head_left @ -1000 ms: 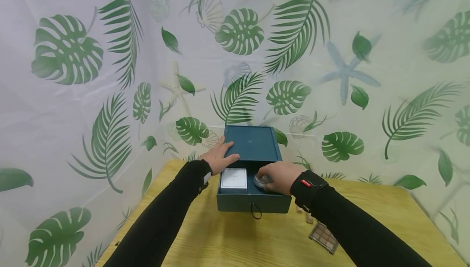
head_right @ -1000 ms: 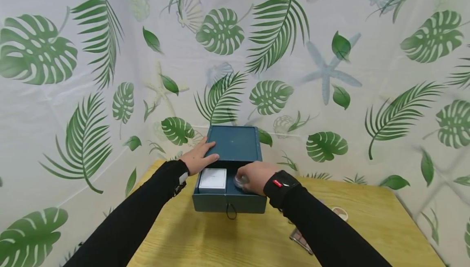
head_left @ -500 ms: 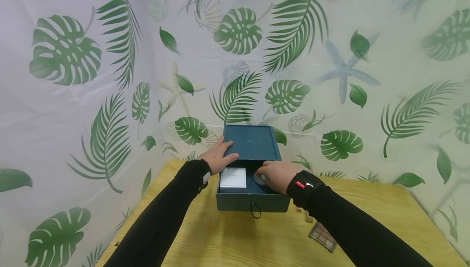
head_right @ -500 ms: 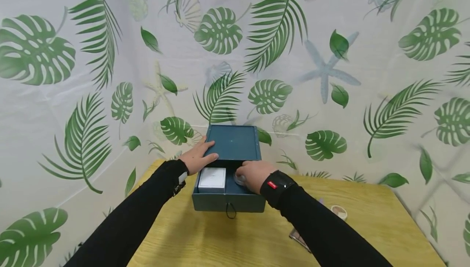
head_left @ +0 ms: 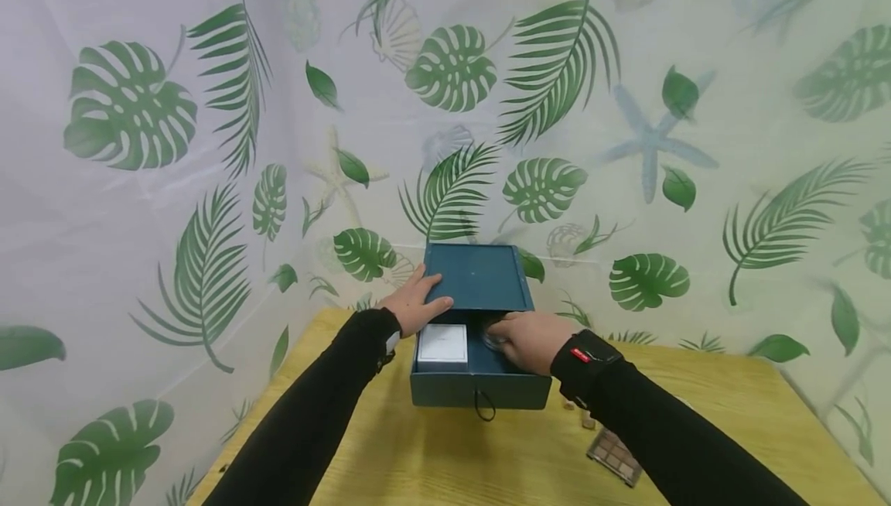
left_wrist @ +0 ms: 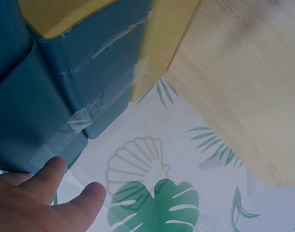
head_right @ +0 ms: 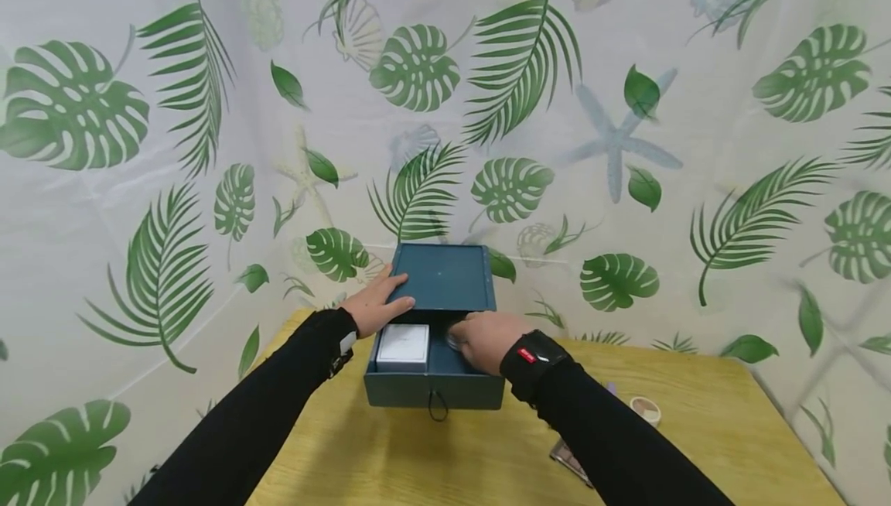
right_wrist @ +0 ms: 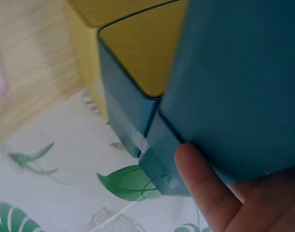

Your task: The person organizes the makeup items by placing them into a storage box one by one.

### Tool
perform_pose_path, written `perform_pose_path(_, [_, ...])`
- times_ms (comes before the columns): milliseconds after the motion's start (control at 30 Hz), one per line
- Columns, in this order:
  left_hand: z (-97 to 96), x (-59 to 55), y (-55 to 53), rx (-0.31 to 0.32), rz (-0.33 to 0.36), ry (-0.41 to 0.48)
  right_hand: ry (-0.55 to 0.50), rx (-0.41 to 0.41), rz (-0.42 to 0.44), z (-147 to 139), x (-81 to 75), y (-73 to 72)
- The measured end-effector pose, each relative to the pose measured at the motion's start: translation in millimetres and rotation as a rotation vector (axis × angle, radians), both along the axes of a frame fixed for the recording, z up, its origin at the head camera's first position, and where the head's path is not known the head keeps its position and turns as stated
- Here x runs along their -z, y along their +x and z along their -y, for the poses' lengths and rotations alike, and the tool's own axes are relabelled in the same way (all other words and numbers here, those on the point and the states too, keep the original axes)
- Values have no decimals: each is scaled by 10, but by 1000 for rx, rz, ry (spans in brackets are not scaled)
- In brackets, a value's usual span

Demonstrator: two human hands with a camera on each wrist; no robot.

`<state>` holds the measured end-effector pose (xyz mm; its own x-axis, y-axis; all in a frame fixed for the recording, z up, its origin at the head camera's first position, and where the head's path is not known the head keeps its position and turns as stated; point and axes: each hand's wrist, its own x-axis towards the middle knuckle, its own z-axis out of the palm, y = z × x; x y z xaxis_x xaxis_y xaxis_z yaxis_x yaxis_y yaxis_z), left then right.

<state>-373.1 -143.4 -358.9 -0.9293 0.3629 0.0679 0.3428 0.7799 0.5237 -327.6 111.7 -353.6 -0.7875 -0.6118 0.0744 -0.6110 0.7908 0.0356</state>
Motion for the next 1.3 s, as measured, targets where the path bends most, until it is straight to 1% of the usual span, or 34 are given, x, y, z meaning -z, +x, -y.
perform_pose_path(67, [-2, -1, -3, 2, -1, 0, -38, -24, 36, -39, -32, 28])
perform_pose_path(167, [0, 1, -11, 3, -8, -3, -104, -64, 60, -122, -77, 88])
perform_pose_path(233, [3, 4, -14, 4, -17, -9, -152, -92, 53, -186, -110, 134])
perform_pose_path(333, [12, 7, -21, 0, -29, -29, -210, -118, 12, -295, -152, 198])
perform_pose_path(500, [24, -13, -35, -14, -42, -57, -282, -104, -60, -526, -168, 283])
perform_pose_path(667, [27, -30, -21, -18, -53, -73, -314, -74, -85, -823, -102, 344])
perform_pose_path(767, [24, -30, -14, -19, -53, -74, -322, -36, -71, -1001, -15, 377])
perform_pose_path(833, [20, -23, -20, -17, -53, -74, -320, 7, -56, -1123, 75, 411])
perform_pose_path(1000, [12, -8, -45, -12, -41, -86, -289, 119, 5, -1419, 382, 507])
perform_pose_path(1100, [6, 4, -41, -14, -34, -84, -276, 182, 82, -1604, 576, 544])
perform_pose_path(1233, [1, -5, -35, -18, -33, -82, -285, 287, 263, -1878, 819, 542])
perform_pose_path(1300, [-1, 3, -35, -19, -21, -86, -280, 333, 331, -2019, 961, 533])
